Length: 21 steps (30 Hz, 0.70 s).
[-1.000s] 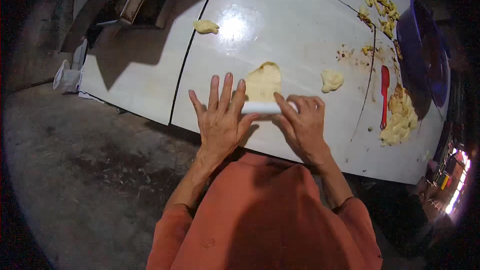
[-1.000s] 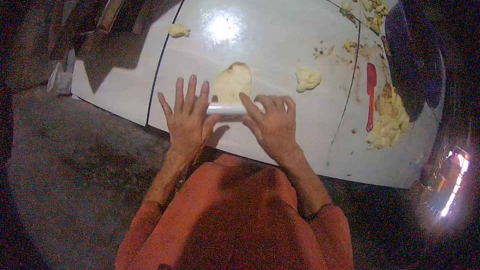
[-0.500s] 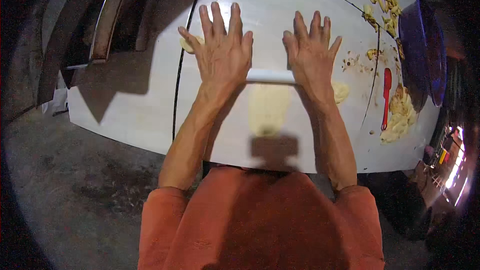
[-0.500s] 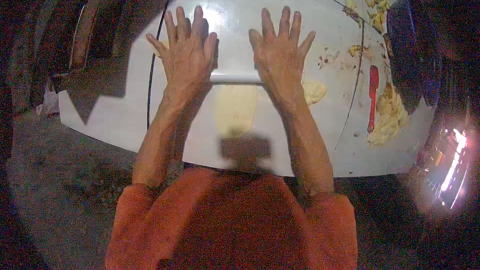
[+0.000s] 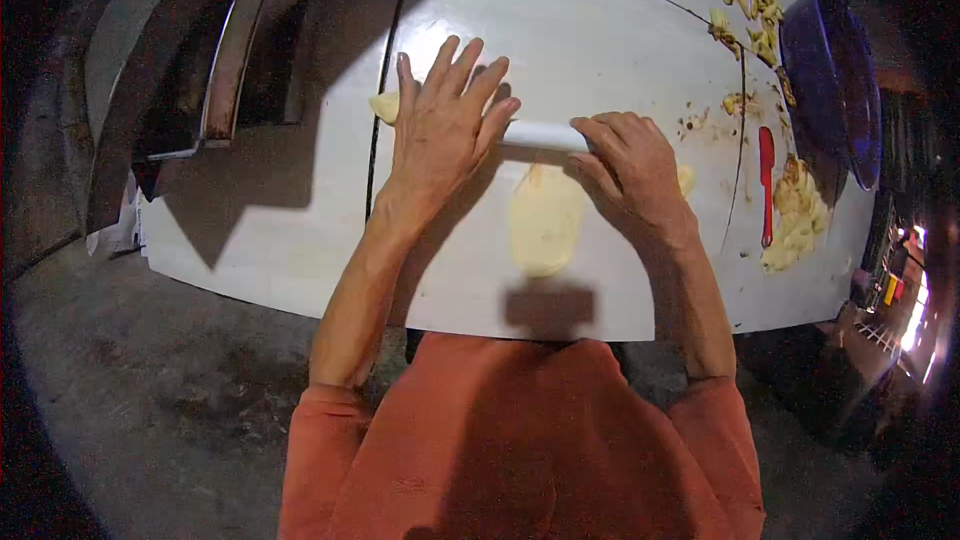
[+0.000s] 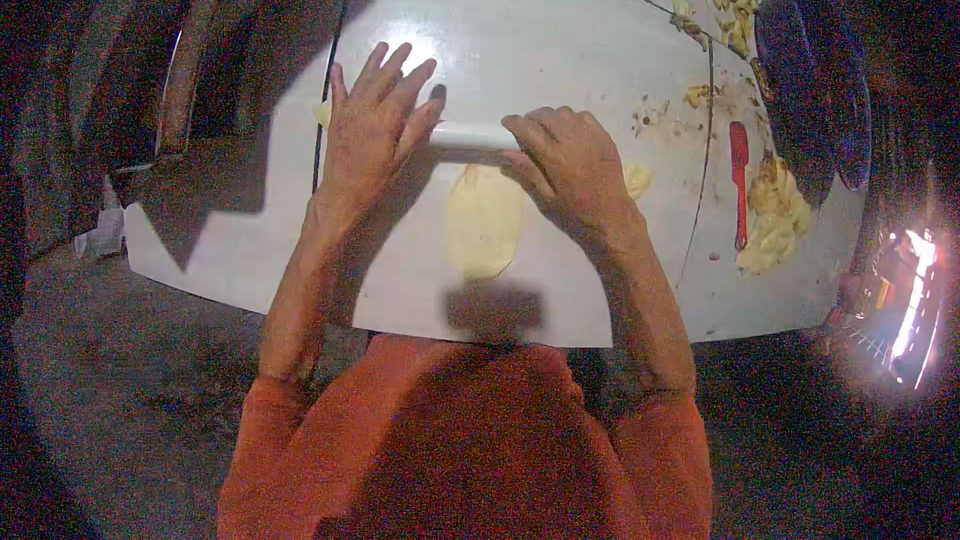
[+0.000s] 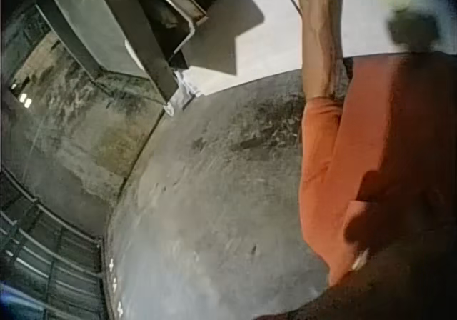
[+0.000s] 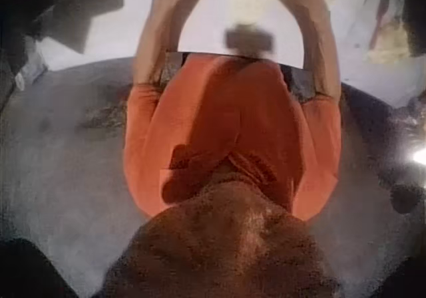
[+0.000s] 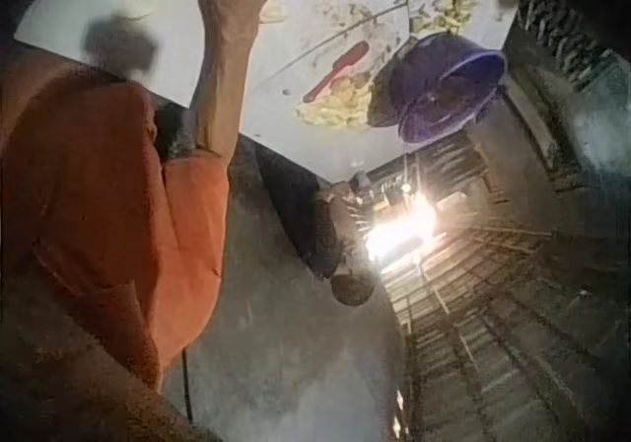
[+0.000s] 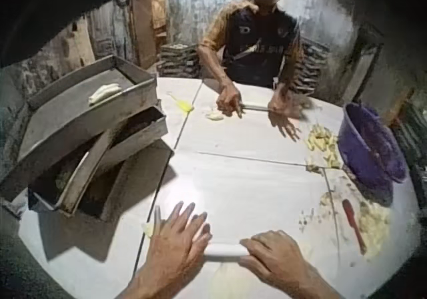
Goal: The person flattens pieces of dough using their hands and a roller, spreads chocolate filling over them with a spatula, and adds banana slices. They then roll the filled dough into shape and arrange the rolls onto a metal tray.
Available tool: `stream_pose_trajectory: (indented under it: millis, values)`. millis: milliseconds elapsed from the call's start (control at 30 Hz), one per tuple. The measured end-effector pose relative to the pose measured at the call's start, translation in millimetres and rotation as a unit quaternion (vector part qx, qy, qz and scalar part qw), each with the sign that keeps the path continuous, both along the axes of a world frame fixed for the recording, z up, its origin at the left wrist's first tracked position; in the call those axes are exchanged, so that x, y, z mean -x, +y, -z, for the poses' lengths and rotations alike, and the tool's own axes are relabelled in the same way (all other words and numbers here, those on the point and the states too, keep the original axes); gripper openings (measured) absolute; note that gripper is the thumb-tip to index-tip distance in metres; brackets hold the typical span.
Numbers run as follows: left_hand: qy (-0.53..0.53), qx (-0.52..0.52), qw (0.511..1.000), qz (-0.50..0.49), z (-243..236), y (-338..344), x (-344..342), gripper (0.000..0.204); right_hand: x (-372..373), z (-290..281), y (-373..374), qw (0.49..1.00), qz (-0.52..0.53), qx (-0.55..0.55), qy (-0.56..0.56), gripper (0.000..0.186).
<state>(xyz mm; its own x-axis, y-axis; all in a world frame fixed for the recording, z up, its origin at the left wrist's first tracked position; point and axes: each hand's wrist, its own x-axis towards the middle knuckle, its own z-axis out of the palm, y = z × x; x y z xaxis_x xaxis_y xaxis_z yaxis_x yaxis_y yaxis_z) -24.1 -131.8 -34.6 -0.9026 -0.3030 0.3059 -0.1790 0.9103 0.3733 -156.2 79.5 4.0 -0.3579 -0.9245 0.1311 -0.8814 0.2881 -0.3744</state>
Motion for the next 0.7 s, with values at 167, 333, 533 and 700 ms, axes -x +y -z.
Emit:
stream_pose_trajectory:
  millis: [167,333,533,700]
  values:
    - [-0.041,-0.006,0.999,0.027,-14,47,-38,0.048,-29,-2,30,0.999,-0.016,-0.029,-0.026,0.046]
    - [-0.042,0.0,0.998,-0.045,9,73,-36,0.051,-55,32,31,0.98,0.135,-0.089,0.115,0.056]
    - [-0.068,0.064,0.993,-0.067,11,34,36,0.05,13,34,-12,0.968,0.073,-0.035,0.237,0.053]
    - [-0.104,0.071,0.992,-0.026,7,33,28,0.049,0,8,14,0.999,-0.012,-0.042,-0.018,0.042]
